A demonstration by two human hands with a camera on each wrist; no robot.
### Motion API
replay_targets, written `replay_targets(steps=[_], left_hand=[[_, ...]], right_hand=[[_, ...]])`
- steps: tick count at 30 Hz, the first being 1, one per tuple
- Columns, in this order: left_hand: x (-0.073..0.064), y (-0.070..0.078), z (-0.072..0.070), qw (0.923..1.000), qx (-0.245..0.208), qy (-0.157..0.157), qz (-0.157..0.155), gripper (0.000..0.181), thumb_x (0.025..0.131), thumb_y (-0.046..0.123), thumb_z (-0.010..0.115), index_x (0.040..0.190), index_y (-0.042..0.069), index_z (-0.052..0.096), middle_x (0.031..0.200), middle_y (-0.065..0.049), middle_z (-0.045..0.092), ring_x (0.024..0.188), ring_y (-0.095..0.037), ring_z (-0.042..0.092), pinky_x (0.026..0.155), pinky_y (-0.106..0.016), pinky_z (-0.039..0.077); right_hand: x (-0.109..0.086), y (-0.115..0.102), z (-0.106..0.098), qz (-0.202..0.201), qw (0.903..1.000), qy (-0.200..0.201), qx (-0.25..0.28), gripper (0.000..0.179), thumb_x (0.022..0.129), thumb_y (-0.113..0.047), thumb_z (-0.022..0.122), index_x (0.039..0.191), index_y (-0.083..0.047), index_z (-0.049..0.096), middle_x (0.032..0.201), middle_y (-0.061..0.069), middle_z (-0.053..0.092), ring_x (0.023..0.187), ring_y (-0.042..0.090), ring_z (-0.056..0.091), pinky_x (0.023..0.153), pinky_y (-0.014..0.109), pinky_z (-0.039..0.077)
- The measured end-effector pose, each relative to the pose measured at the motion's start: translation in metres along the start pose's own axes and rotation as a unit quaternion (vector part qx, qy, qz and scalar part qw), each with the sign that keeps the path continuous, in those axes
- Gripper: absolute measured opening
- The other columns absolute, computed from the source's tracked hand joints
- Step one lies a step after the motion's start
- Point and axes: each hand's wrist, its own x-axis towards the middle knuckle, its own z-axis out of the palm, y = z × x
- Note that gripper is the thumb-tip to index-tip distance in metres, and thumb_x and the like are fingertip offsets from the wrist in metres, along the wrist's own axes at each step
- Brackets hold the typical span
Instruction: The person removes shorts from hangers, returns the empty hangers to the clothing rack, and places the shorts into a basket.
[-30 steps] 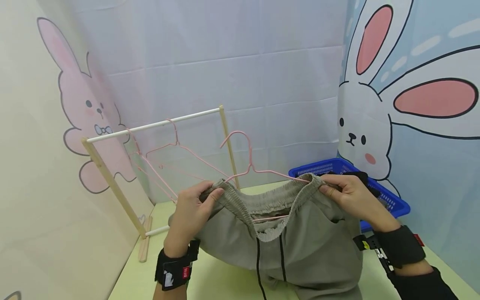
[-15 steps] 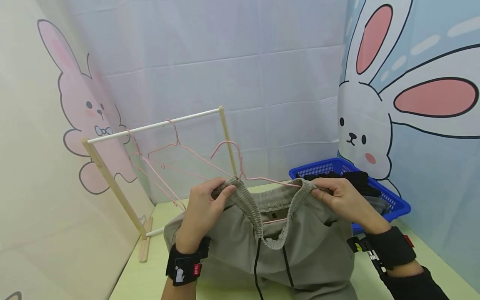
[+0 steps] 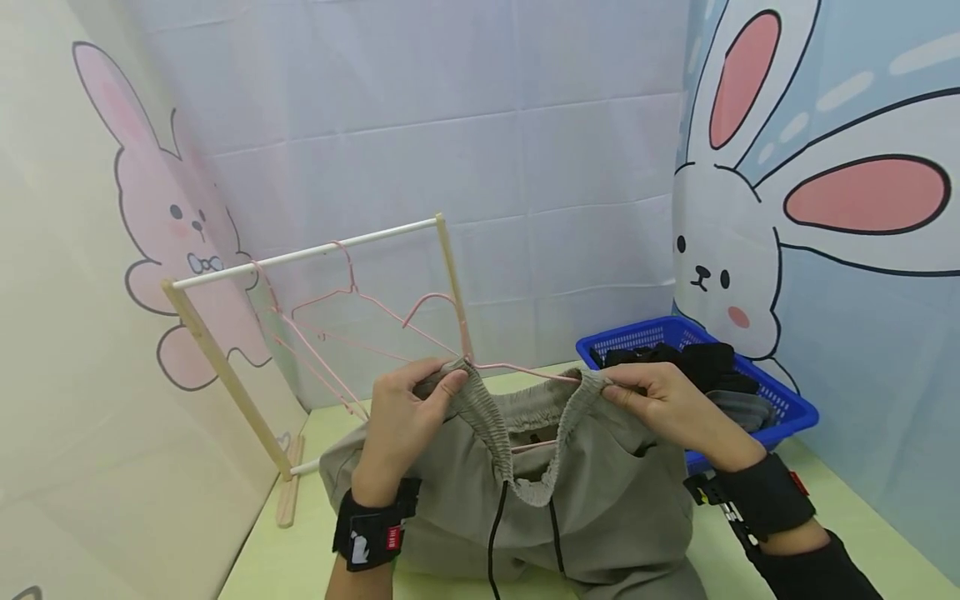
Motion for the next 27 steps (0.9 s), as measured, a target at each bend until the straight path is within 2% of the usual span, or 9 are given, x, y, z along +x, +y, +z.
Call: replay_targets(steps=[6, 13, 17, 24, 26, 27], left_hand=[[-0.002, -0.005, -0.002, 1.0, -0.001, 0.005, 0.008, 0.029, 0.097, 0.042, 0.071, 0.11, 0.017, 0.08, 0.078, 0.006, 0.07, 0.06, -0.002, 0.058, 0.056, -0.025, 0.05], [-0.004, -0.01, -0.009, 0.9997, -0.008, 0.018, -0.012, 0.031, 0.097, 0.041, 0.073, 0.109, 0.014, 0.081, 0.094, 0.001, 0.077, 0.068, -0.002, 0.065, 0.062, -0.027, 0.055], [-0.003, -0.011, -0.011, 0.9997, -0.01, 0.02, -0.013, 0.029, 0.097, 0.04, 0.073, 0.106, 0.013, 0.081, 0.094, 0.0, 0.077, 0.069, -0.004, 0.066, 0.062, -0.027, 0.055], [-0.004, -0.012, -0.012, 0.9997, -0.007, 0.024, -0.008, 0.028, 0.097, 0.039, 0.074, 0.106, 0.013, 0.081, 0.095, -0.001, 0.077, 0.071, -0.005, 0.067, 0.062, -0.028, 0.055], [-0.004, -0.013, -0.012, 0.9996, -0.012, 0.024, -0.008, 0.027, 0.097, 0.038, 0.074, 0.105, 0.014, 0.081, 0.095, 0.0, 0.077, 0.071, -0.006, 0.067, 0.063, -0.027, 0.055], [-0.004, -0.013, -0.012, 0.9994, -0.019, 0.027, -0.01, 0.025, 0.097, 0.038, 0.074, 0.103, 0.014, 0.081, 0.091, 0.0, 0.076, 0.069, -0.006, 0.066, 0.061, -0.027, 0.053]], right_hand=[[-0.008, 0.005, -0.003, 0.036, 0.9993, -0.001, -0.008, 0.033, 0.101, -0.004, 0.064, 0.128, -0.02, 0.075, 0.121, -0.008, 0.073, 0.107, -0.003, 0.065, 0.085, 0.019, 0.054], [-0.025, 0.019, -0.016, 0.099, 0.995, -0.009, -0.005, 0.033, 0.105, -0.01, 0.06, 0.136, -0.015, 0.07, 0.124, -0.016, 0.069, 0.108, -0.008, 0.062, 0.085, 0.02, 0.054], [-0.036, 0.028, -0.022, 0.129, 0.9915, -0.01, -0.006, 0.034, 0.106, -0.013, 0.059, 0.139, -0.011, 0.067, 0.125, -0.023, 0.065, 0.111, -0.012, 0.058, 0.086, 0.016, 0.052], [-0.054, 0.039, -0.019, 0.131, 0.9901, -0.021, 0.044, 0.036, 0.107, -0.008, 0.056, 0.142, -0.005, 0.063, 0.124, -0.024, 0.066, 0.11, -0.008, 0.062, 0.082, 0.017, 0.054], [-0.06, 0.04, -0.016, 0.147, 0.987, -0.024, 0.06, 0.035, 0.108, -0.01, 0.054, 0.142, -0.006, 0.063, 0.125, -0.024, 0.066, 0.11, -0.007, 0.063, 0.081, 0.02, 0.055], [-0.063, 0.041, -0.015, 0.159, 0.9848, -0.023, 0.067, 0.032, 0.109, -0.011, 0.053, 0.138, -0.006, 0.066, 0.119, -0.024, 0.067, 0.105, -0.008, 0.063, 0.078, 0.021, 0.055]])
